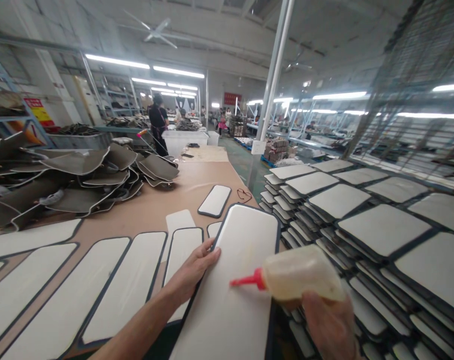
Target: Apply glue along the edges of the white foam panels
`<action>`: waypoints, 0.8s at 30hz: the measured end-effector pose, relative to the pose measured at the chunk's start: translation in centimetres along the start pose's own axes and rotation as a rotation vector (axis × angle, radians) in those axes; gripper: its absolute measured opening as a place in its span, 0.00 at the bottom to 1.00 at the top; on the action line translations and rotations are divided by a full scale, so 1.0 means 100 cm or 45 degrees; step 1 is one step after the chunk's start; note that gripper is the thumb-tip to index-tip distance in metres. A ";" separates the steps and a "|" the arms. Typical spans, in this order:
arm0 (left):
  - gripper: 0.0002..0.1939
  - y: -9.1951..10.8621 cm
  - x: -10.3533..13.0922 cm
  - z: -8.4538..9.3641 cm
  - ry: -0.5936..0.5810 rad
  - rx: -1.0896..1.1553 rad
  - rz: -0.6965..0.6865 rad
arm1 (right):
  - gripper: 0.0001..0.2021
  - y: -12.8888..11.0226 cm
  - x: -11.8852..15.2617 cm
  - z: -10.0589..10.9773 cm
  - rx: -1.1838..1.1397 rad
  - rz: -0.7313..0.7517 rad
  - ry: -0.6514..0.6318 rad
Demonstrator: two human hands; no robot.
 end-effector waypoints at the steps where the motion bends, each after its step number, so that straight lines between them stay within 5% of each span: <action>1: 0.28 0.001 0.001 -0.002 -0.037 -0.007 0.003 | 0.32 -0.007 -0.006 0.004 0.014 0.064 0.088; 3: 0.27 0.001 0.002 -0.004 -0.084 -0.008 0.014 | 0.30 -0.011 -0.014 0.010 0.026 0.102 0.144; 8: 0.29 0.003 -0.010 0.008 -0.086 -0.006 -0.006 | 0.29 0.009 -0.002 0.006 0.045 -0.085 -0.229; 12: 0.26 0.023 -0.027 0.021 -0.220 -0.276 -0.203 | 0.17 -0.023 -0.026 0.017 -0.102 0.001 0.077; 16: 0.27 0.052 -0.032 0.024 -0.359 -0.646 -0.376 | 0.24 -0.071 -0.077 0.018 -0.415 0.087 0.179; 24: 0.20 0.098 -0.001 -0.011 -1.017 -1.167 -0.344 | 0.25 -0.086 -0.109 -0.022 -0.419 -0.020 -0.332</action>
Point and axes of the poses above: each hand's wrist, its own x-axis away from the middle knuckle, its own z-axis out of the back of the hand, y = z × x, the point moved 6 cm from there along -x, towards the middle knuckle, and after that the axes turned 1 degree about y, right-handed, at the moved point
